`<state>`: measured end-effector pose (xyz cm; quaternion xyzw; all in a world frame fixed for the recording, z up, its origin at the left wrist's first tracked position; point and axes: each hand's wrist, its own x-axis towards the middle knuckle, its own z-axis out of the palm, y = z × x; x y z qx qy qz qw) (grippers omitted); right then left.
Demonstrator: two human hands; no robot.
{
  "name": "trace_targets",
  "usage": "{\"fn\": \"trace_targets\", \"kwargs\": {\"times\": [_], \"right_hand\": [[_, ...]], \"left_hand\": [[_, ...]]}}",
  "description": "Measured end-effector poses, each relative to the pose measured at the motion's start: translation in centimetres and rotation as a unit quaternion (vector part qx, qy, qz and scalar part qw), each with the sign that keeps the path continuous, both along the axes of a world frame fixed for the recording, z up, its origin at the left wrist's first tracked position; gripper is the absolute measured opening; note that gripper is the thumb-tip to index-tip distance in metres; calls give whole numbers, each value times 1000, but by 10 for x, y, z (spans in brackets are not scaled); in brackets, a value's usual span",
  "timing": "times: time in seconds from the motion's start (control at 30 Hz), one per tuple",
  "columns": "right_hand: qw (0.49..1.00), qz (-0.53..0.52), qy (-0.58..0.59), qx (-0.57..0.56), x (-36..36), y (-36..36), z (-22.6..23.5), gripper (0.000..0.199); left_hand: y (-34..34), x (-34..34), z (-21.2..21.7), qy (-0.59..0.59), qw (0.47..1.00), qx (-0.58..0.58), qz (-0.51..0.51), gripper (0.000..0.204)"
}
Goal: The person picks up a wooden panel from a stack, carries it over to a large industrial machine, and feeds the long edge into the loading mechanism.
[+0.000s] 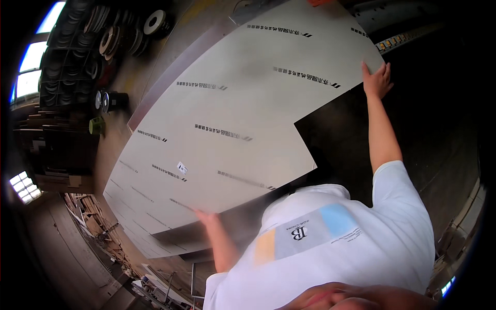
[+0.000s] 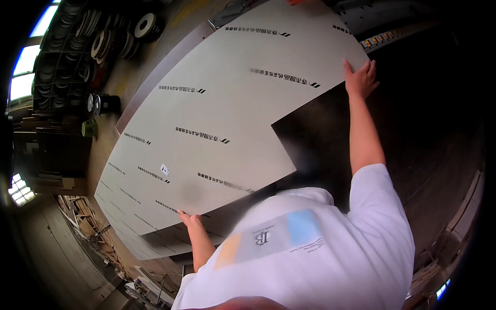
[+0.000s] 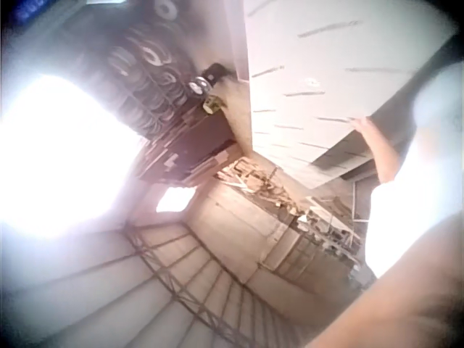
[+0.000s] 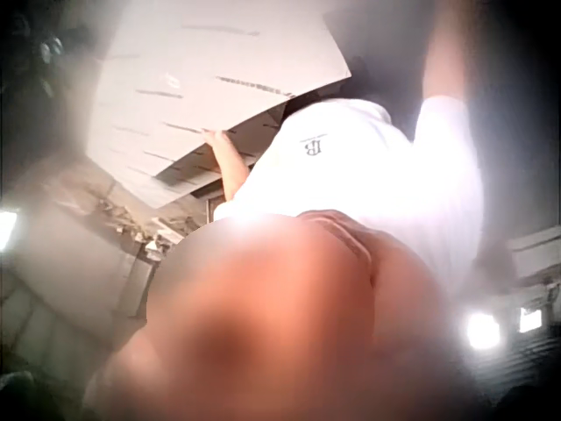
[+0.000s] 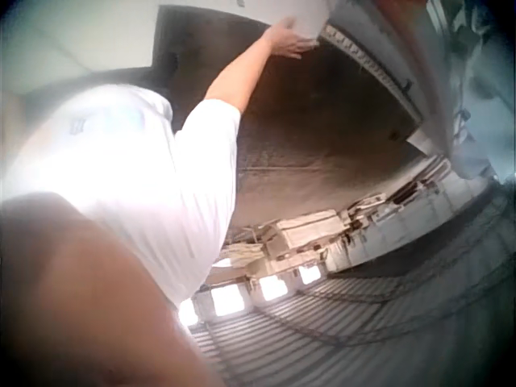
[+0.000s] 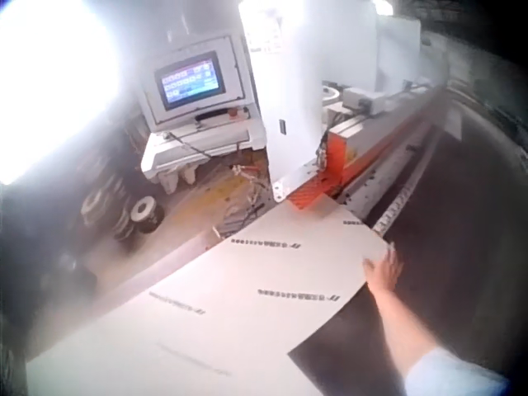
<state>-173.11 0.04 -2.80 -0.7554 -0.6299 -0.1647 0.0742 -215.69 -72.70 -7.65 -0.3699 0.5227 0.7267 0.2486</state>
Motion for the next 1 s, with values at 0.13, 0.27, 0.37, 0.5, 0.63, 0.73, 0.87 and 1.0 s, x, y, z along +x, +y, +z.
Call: {"fn": "trace_targets", "kwargs": {"times": [0.13, 0.27, 0.37, 0.5, 0.63, 0.73, 0.87, 1.0], "right_hand": [[957, -140, 228, -114, -30, -61, 16, 83], [916, -122, 311, -224, -42, -69, 36, 67], [893, -96, 379, -224, -32, -58, 20, 64], [867, -78, 435, -231, -26, -54, 10, 64], [862, -90, 442, -233, -19, -52, 2, 62], [859, -85, 454, -222, -27, -54, 4, 61], [846, -88, 480, -215, -25, -55, -2, 58], [847, -98, 479, -209, -26, -55, -4, 58]], "left_hand": [[-14, -6, -18, -18, 999, -38, 17, 54], [-33, -9, -31, -44, 997, -61, -16, 57], [-59, -19, -50, -74, 991, -89, -61, 62], [-63, -18, -46, -52, 991, -53, -113, 64], [-39, -8, -26, -3, 994, -28, -104, 60], [-23, 2, -8, -17, 998, -40, -55, 62], [-35, 3, -1, 27, 954, -165, -249, 65], [31, 24, 52, 189, 885, -181, -385, 64]]}}
